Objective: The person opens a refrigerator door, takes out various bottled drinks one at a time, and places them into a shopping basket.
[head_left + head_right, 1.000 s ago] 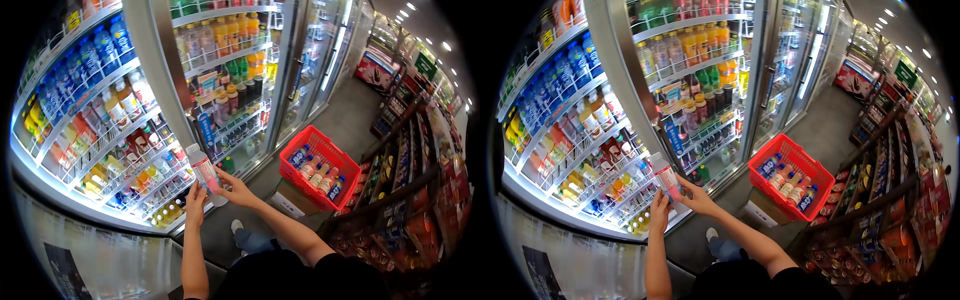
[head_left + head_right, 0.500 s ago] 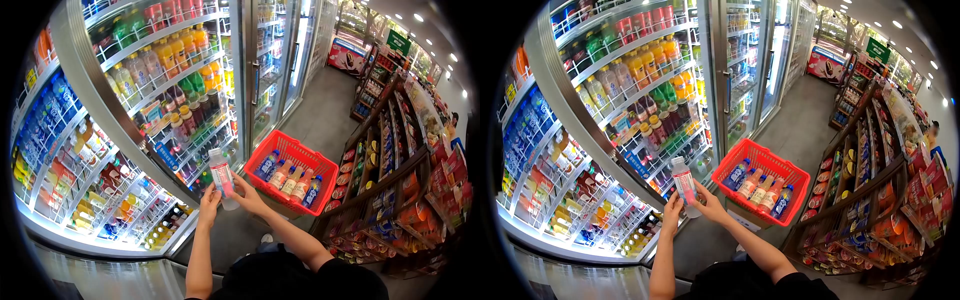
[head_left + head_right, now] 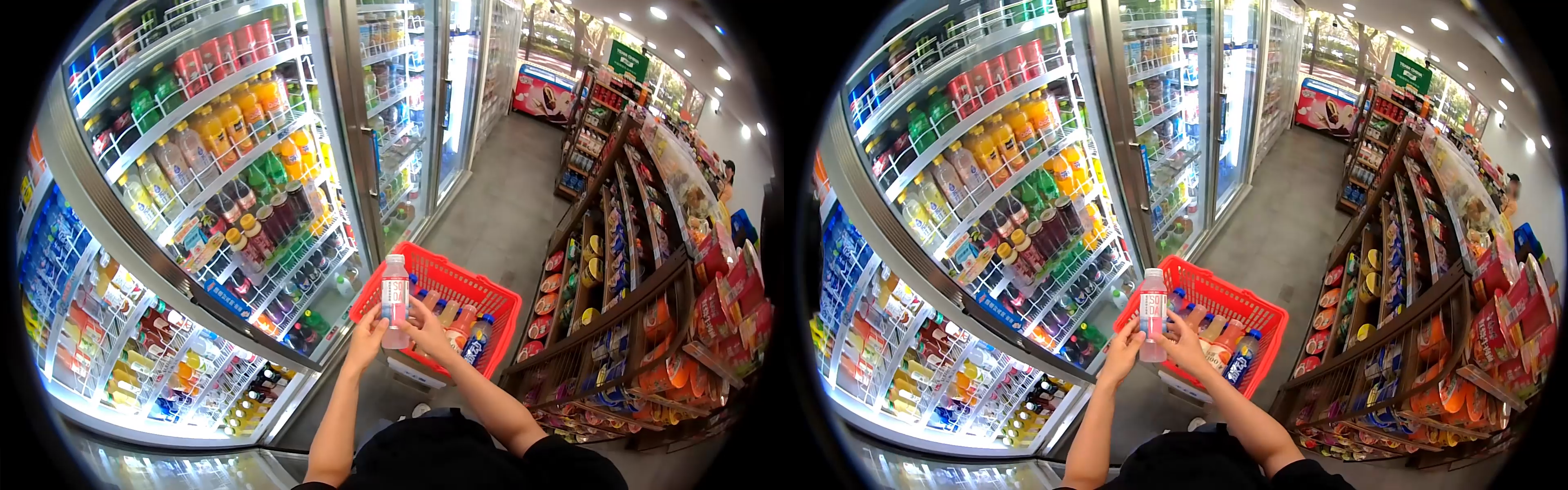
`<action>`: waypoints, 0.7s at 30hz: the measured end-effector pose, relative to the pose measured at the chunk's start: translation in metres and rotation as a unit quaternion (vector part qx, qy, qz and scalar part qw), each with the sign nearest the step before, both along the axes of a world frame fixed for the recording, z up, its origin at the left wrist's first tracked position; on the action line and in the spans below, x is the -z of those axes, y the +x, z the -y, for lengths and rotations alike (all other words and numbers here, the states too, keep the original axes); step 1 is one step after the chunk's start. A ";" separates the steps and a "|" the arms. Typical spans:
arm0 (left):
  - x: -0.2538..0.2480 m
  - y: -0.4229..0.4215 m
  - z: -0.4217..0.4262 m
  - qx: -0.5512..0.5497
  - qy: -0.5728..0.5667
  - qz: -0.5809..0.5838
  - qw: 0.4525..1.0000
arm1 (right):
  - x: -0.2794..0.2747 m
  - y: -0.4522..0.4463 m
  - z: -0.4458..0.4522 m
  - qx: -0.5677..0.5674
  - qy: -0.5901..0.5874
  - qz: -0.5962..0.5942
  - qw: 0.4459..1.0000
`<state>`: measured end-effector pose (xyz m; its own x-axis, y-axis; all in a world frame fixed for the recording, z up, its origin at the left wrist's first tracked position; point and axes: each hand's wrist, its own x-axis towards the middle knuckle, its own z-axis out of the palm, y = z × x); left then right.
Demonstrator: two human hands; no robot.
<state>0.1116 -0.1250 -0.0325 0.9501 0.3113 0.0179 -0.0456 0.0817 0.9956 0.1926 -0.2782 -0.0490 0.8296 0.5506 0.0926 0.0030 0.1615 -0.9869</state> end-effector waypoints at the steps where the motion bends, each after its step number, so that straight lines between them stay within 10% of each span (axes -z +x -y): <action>1: 0.011 0.009 0.003 0.030 0.011 -0.012 0.999 | 0.010 0.010 0.009 -0.005 0.003 -0.002 1.000; 11: 0.038 0.067 0.037 0.084 0.074 -0.078 0.991 | 0.036 0.041 0.045 -0.002 0.080 -0.067 0.995; 21: 0.075 0.100 0.011 0.190 0.215 -0.129 0.949 | 0.091 0.070 0.034 0.053 -0.178 -0.085 0.979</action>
<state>0.2115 -0.1362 -0.1077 0.9824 -0.0383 -0.1830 0.1558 -0.3736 0.9144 0.2627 -0.3120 -0.1405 0.8703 0.4334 -0.2341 -0.1687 -0.1842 -0.9683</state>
